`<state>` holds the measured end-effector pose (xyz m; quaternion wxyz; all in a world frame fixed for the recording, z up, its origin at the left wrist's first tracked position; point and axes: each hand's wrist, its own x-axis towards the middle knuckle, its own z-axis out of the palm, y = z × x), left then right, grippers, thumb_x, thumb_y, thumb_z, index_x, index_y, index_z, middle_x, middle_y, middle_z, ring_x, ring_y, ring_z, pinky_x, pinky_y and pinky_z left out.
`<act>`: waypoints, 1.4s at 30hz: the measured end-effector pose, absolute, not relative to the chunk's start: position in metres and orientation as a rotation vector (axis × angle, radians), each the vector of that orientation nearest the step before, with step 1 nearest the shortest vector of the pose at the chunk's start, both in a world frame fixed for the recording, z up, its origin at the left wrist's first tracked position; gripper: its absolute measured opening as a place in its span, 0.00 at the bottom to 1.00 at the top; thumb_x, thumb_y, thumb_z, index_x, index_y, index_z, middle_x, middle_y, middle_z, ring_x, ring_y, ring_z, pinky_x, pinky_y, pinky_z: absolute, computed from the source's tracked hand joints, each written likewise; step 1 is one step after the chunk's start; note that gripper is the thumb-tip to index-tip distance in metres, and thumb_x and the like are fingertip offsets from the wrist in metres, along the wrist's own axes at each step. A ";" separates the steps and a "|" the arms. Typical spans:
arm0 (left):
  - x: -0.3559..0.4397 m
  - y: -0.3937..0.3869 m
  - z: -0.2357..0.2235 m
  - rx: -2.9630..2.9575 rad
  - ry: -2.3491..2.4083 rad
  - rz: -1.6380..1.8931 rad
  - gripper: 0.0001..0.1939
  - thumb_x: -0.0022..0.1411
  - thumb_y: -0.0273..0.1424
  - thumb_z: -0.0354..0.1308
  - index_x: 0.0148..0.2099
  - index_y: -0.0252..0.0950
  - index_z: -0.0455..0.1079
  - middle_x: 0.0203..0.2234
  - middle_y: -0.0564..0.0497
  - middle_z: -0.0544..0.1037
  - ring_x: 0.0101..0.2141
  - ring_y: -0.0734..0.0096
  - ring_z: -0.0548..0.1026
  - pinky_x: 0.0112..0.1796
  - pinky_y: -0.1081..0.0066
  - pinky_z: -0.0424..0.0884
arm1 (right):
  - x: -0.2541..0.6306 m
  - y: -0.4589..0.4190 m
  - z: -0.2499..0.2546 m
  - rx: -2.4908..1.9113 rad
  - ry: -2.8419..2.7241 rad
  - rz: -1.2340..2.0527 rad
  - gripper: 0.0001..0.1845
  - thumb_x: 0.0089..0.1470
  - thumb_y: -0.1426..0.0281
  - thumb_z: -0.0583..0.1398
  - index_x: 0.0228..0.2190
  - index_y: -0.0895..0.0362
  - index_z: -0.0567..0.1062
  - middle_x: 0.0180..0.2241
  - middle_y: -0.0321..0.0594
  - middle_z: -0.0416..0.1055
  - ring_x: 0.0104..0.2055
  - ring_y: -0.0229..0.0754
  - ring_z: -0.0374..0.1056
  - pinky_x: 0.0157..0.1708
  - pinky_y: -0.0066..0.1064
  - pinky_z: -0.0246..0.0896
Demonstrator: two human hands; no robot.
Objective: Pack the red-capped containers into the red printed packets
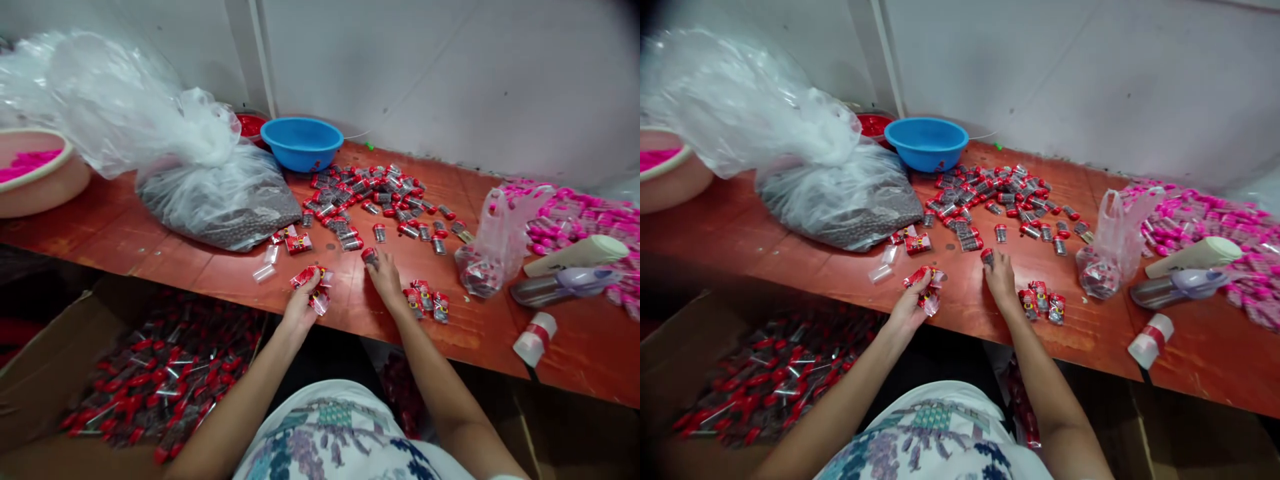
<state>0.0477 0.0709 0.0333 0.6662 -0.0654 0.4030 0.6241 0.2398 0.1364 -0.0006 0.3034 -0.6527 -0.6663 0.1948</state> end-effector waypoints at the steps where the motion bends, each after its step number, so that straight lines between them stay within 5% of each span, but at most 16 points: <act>1: 0.048 0.071 0.034 -0.158 0.903 1.395 0.03 0.56 0.20 0.60 0.32 0.30 0.73 0.24 0.48 0.79 0.22 0.75 0.76 0.25 0.77 0.72 | 0.237 0.120 0.002 -1.658 -1.681 0.623 0.26 0.53 0.69 0.57 0.55 0.55 0.66 0.42 0.45 0.64 0.41 0.46 0.66 0.44 0.38 0.62; 9: 0.064 0.069 0.038 -0.116 0.918 1.363 0.04 0.51 0.20 0.64 0.30 0.30 0.73 0.23 0.50 0.78 0.22 0.74 0.75 0.27 0.76 0.73 | 0.207 0.037 0.032 -1.228 -1.346 1.101 0.26 0.53 0.65 0.60 0.54 0.47 0.68 0.41 0.39 0.65 0.39 0.39 0.66 0.42 0.32 0.64; 17: 0.071 0.059 0.037 0.072 1.014 1.492 0.10 0.43 0.21 0.69 0.31 0.31 0.74 0.25 0.51 0.79 0.25 0.73 0.77 0.29 0.74 0.73 | 0.213 0.029 0.033 -1.223 -1.304 1.081 0.25 0.53 0.67 0.61 0.53 0.47 0.68 0.41 0.38 0.64 0.40 0.39 0.65 0.44 0.33 0.62; 42: 0.074 0.055 0.044 0.085 1.085 1.403 0.10 0.44 0.26 0.70 0.29 0.31 0.73 0.20 0.53 0.76 0.18 0.78 0.71 0.19 0.76 0.66 | 0.207 0.020 0.032 -1.246 -1.257 1.079 0.25 0.52 0.66 0.61 0.53 0.47 0.69 0.39 0.38 0.64 0.41 0.40 0.65 0.45 0.34 0.63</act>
